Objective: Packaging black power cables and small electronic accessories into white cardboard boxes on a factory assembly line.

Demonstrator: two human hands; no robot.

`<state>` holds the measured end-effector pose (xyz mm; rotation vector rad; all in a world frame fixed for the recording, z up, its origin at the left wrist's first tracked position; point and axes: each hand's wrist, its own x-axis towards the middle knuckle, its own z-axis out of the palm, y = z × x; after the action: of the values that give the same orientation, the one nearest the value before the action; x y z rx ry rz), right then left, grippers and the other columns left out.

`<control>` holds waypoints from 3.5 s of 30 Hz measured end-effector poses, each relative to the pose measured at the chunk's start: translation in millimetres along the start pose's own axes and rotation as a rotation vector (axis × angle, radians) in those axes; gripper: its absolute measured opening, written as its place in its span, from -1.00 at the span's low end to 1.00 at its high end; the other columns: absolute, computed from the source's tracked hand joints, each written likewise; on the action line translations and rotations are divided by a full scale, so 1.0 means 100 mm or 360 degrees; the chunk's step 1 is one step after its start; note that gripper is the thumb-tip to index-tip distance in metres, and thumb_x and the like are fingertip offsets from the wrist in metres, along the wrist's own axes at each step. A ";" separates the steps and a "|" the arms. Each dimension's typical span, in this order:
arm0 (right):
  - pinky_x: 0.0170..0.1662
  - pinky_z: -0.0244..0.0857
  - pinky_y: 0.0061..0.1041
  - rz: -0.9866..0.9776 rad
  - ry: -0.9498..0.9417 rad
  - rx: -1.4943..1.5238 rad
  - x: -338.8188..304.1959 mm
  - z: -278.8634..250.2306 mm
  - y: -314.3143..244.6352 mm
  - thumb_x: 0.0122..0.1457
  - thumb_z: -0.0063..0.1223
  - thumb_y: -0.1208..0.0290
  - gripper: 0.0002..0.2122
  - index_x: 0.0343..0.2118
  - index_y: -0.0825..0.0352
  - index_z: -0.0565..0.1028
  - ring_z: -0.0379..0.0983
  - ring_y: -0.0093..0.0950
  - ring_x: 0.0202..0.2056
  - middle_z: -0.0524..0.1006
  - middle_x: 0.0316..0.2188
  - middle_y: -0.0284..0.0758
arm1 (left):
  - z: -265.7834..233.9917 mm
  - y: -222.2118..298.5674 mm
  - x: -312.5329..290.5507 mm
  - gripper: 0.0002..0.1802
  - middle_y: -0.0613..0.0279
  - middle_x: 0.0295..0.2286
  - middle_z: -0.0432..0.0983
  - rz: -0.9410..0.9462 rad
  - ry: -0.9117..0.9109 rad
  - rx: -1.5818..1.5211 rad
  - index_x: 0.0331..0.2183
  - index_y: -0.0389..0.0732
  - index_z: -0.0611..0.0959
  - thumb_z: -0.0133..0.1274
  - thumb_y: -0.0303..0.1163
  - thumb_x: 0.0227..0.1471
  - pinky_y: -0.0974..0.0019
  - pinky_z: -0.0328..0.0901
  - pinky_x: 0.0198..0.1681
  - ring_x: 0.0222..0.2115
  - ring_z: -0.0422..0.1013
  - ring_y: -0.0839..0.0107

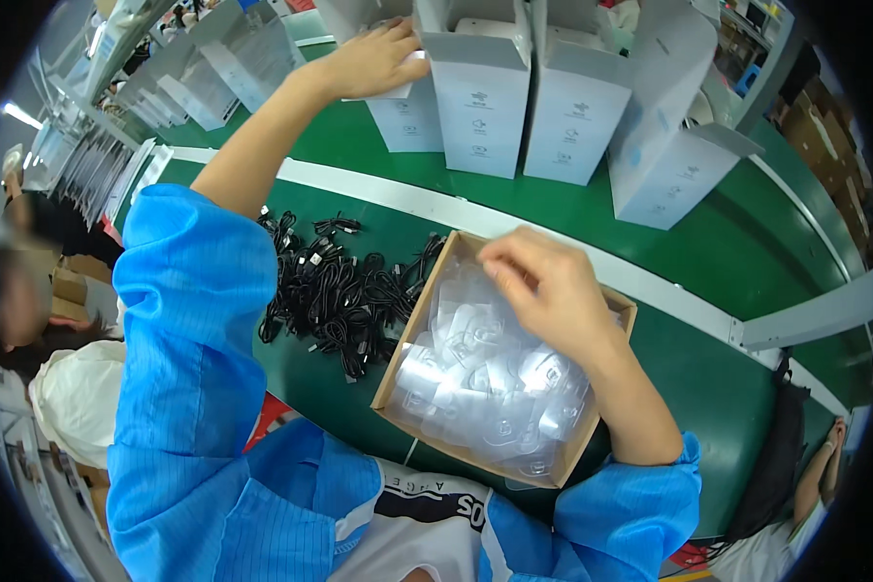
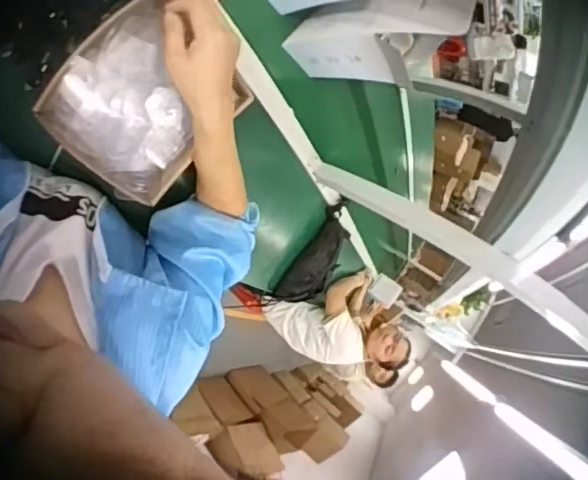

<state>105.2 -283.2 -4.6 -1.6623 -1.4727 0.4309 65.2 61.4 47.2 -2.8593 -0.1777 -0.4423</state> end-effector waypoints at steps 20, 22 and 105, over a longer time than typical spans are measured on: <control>-0.14 0.26 -0.40 -0.0330 -0.0383 -0.0274 0.10 0.19 -0.15 -0.17 0.27 0.44 -0.67 -0.27 0.38 0.51 0.40 -0.30 -0.24 0.46 -0.34 -0.26 | 0.38 0.51 -2.41 -0.68 0.05 -0.22 0.48 -0.0475 0.0060 -0.0703 -0.23 -0.24 0.57 0.15 -0.39 -0.12 0.18 0.27 -0.02 -0.09 0.36 0.12; -0.13 0.26 -0.41 -0.0312 -0.0399 -0.0182 0.06 0.21 -0.13 -0.18 0.28 0.45 -0.68 -0.29 0.38 0.52 0.40 -0.31 -0.23 0.46 -0.33 -0.27 | 0.34 0.52 -2.42 -0.70 0.06 -0.25 0.50 -0.0571 0.0005 -0.0742 -0.26 -0.24 0.57 0.15 -0.39 -0.12 0.18 0.30 -0.08 -0.14 0.39 0.13; -0.48 0.27 -0.72 -0.0244 0.0439 0.0497 0.47 0.79 -0.07 0.07 0.16 0.49 -0.83 -0.28 0.38 0.49 0.41 -0.67 -0.52 0.42 -0.40 -0.38 | 0.12 1.50 -1.85 -0.55 0.11 -0.32 0.50 -0.0565 0.0314 -0.2636 0.03 -0.35 0.34 0.01 -0.44 0.11 0.48 0.40 -0.44 -0.38 0.48 0.42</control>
<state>54.3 -210.9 -32.2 -1.2957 -1.2461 0.3136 -82.9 -94.9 -54.2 -4.2935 -0.4360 -1.5016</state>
